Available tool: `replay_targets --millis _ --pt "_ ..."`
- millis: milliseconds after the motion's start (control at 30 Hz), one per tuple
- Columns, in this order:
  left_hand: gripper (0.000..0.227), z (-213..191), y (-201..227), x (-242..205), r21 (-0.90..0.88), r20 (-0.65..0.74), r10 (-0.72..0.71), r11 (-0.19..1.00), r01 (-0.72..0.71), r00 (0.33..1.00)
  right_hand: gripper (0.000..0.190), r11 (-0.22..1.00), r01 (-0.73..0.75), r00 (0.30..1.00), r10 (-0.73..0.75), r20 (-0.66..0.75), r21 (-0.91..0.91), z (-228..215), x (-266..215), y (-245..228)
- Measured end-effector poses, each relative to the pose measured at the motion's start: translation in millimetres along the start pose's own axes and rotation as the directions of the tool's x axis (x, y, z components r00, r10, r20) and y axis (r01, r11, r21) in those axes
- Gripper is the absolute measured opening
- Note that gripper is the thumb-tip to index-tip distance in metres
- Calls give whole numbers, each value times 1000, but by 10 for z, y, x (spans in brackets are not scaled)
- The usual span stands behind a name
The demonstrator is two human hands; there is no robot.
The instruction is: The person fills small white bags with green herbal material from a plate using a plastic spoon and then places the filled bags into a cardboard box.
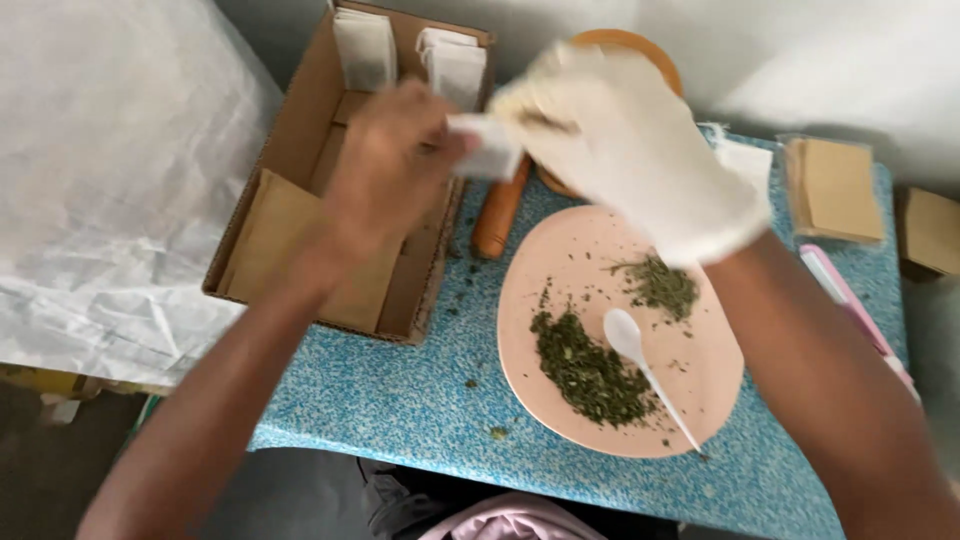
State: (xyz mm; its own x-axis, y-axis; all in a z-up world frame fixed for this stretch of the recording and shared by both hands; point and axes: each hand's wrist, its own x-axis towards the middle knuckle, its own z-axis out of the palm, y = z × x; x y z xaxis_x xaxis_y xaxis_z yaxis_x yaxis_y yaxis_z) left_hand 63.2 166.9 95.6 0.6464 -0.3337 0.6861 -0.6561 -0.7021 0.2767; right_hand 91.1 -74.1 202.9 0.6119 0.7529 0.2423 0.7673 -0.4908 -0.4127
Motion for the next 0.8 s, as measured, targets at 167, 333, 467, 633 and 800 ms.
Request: replay_targets --millis 167,333,467,633,800 --pt "19 37 -888 232 -66 28 -141 988 143 990 22 993 4 991 -20 -134 -120 341 881 353" --pt "16 493 -1637 224 -81 108 -258 960 267 960 9 970 60 971 -111 -212 -237 1107 1628 1355" --pt "6 686 -1838 249 -101 188 -301 941 323 935 14 909 -11 992 -41 -116 -416 1540 1970 1810" --pt "25 872 -1874 171 -54 278 -529 824 563 802 42 659 -652 622 748 231 -376 1475 2484 1716" --pt "65 1061 -1760 180 -98 244 -655 717 690 716 24 606 -704 566 793 224 -370 1359 2413 1654"
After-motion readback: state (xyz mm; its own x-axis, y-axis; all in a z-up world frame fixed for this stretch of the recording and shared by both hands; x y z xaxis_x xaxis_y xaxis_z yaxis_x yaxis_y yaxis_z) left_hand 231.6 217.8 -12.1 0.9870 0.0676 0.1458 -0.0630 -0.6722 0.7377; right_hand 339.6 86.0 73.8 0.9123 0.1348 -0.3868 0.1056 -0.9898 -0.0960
